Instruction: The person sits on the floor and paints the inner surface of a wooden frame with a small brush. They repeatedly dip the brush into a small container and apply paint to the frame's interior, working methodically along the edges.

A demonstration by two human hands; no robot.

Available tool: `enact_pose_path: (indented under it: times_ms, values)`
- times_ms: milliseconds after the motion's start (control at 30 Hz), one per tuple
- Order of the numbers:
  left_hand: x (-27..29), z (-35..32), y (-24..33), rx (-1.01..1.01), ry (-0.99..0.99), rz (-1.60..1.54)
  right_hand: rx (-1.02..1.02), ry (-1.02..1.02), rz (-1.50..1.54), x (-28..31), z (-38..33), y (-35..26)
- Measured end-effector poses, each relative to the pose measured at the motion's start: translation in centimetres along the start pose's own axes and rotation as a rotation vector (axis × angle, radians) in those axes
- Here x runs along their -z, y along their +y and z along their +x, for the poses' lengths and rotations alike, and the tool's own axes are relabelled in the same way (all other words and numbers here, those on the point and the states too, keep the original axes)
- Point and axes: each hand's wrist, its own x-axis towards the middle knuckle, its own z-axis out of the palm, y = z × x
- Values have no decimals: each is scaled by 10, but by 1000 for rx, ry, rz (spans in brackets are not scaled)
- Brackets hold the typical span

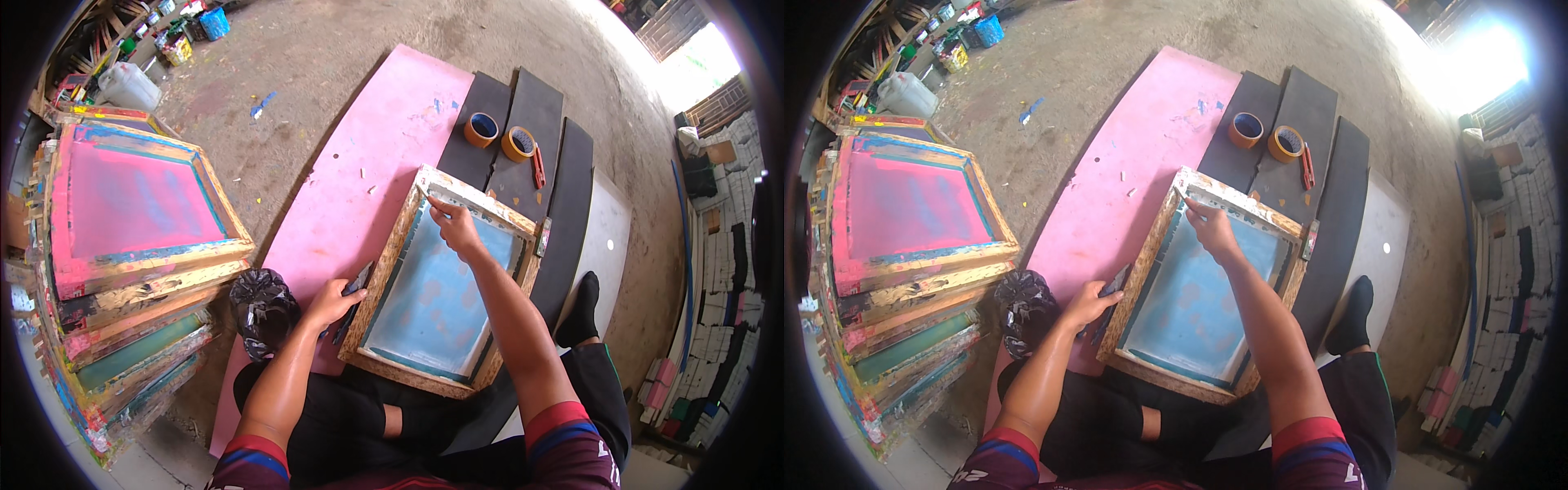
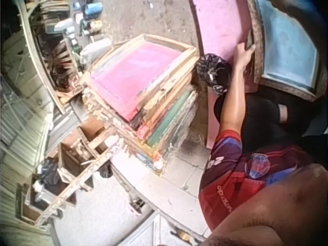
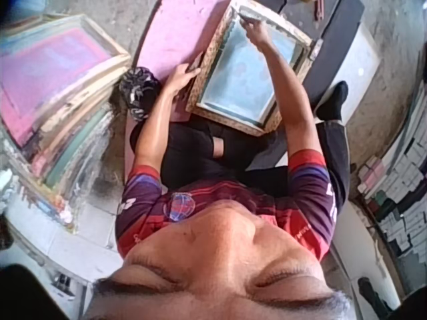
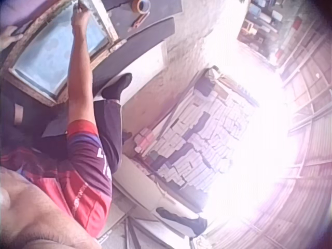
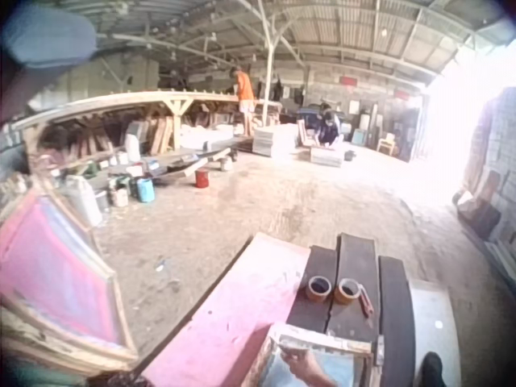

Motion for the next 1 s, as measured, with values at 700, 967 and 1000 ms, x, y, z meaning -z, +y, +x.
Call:
enact_pose_path:
  times_ms: [700, 967, 1000]
  values:
    - [-2, 5, -3, -29, -32, -13, 229, 164, -451, 4, -40, -10]
    - [-1, 1, 8, -13, 9, 107, 217, 173, -553, 4, -46, -23]
    - [0, 1, 8, -9, 8, 108, 226, 170, -569, 3, -46, -25]
